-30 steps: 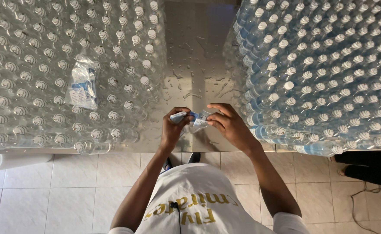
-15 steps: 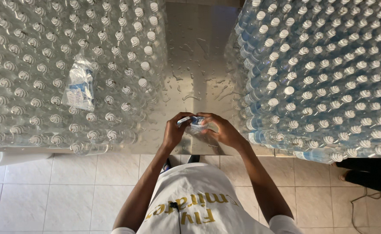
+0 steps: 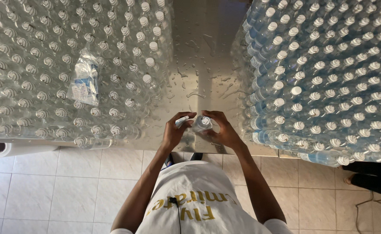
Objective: The person applies labels to clear plastic water bottles. They pick up a bottle, wrap a label around it, and place it on a table alongside other bottles. A second person is visible nearby, also handling bottles.
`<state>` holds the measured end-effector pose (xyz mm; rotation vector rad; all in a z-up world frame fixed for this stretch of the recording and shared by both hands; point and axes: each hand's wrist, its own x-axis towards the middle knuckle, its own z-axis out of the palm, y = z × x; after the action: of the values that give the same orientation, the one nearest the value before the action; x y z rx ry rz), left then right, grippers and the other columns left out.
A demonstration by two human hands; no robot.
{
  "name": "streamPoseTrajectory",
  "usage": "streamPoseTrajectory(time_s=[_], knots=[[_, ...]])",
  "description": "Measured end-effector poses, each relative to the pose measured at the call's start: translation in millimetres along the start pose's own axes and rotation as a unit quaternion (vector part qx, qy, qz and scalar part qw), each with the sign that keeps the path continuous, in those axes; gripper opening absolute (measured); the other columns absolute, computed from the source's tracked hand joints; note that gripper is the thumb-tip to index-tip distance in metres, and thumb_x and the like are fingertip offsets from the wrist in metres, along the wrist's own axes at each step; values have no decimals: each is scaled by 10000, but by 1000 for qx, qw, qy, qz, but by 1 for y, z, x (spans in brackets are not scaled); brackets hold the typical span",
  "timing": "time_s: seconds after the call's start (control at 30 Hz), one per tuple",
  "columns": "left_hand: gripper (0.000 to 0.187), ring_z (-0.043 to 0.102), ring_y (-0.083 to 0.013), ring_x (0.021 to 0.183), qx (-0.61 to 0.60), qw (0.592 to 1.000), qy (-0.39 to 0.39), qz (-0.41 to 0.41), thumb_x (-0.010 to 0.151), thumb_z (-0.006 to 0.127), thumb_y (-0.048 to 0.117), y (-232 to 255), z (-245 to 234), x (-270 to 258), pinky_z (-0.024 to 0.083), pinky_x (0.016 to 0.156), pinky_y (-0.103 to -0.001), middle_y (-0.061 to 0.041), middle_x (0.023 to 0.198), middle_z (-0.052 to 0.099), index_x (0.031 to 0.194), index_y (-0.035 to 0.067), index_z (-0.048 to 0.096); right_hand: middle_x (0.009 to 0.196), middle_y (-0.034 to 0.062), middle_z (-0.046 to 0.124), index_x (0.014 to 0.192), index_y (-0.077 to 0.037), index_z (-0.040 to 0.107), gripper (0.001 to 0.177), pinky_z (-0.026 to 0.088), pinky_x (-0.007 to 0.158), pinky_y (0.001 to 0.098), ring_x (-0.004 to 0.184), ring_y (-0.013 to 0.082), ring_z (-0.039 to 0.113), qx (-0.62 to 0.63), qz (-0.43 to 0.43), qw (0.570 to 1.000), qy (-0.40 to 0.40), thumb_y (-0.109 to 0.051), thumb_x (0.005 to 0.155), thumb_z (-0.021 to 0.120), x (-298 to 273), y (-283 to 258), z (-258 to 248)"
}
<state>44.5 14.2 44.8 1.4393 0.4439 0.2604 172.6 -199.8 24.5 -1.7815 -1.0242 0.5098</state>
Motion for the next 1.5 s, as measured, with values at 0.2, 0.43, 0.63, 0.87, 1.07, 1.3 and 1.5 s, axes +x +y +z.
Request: streamPoseTrajectory(time_s=[0.2, 0.43, 0.63, 0.87, 1.07, 1.3, 1.5], knots=[[443, 729, -266, 1285, 66, 998, -18, 6, 861, 937, 159, -1, 9, -19, 552, 1106, -430, -69, 1245, 838, 1283, 215, 812, 1572, 47, 610, 1611, -202, 563, 798, 438, 1246, 445, 1486, 268, 519, 17, 55, 998, 18, -342, 901, 898, -6, 3, 3], [417, 702, -312, 1332, 72, 997, -13, -22, 931, 884, 154, -14, 13, -11, 562, 1077, -422, -101, 1293, 818, 1335, 187, 787, 1600, 186, 570, 1597, -80, 518, 865, 423, 1260, 541, 1496, 393, 514, 7, 83, 996, 31, -248, 856, 932, -16, 0, 3], [450, 688, -340, 1339, 107, 994, -35, -3, 909, 891, 156, -22, 8, -4, 534, 1143, -501, -100, 1293, 814, 1341, 210, 774, 1719, 146, 453, 1731, -96, 285, 1186, 321, 1331, 474, 1595, 335, 393, 39, 37, 997, 56, -435, 807, 948, 1, -20, 6], [438, 692, -363, 1333, 103, 994, -10, -23, 949, 831, 63, -30, -7, -12, 515, 1157, -529, -140, 1287, 810, 1363, 190, 766, 1620, 148, 571, 1761, -96, 163, 1127, 229, 1361, 538, 1572, 325, 440, 95, 68, 992, 40, -235, 906, 883, 3, 2, 35], [390, 725, -348, 1289, 87, 993, 41, -70, 935, 856, 99, -42, -28, -36, 510, 1158, -500, -135, 1250, 829, 1311, 175, 791, 1558, 171, 566, 1756, -64, 177, 1174, 358, 1313, 479, 1484, 294, 530, 247, 98, 959, 100, -79, 839, 910, 6, 16, 71], [362, 752, -323, 1246, 69, 990, 80, -94, 911, 883, 114, -53, -40, -50, 516, 1156, -483, -109, 1221, 837, 1262, 159, 807, 1473, 154, 579, 1695, -6, 275, 1009, 445, 1247, 435, 1396, 250, 580, 232, 83, 961, 128, -128, 895, 879, 6, 26, 91], [343, 750, -325, 1245, 90, 989, 65, -96, 922, 864, 102, -49, -38, -51, 515, 1151, -472, -99, 1215, 841, 1253, 177, 814, 1445, 143, 547, 1591, -5, 385, 861, 575, 1091, 416, 1337, 259, 580, 309, 132, 928, 160, 82, 844, 803, 9, 30, 99]])
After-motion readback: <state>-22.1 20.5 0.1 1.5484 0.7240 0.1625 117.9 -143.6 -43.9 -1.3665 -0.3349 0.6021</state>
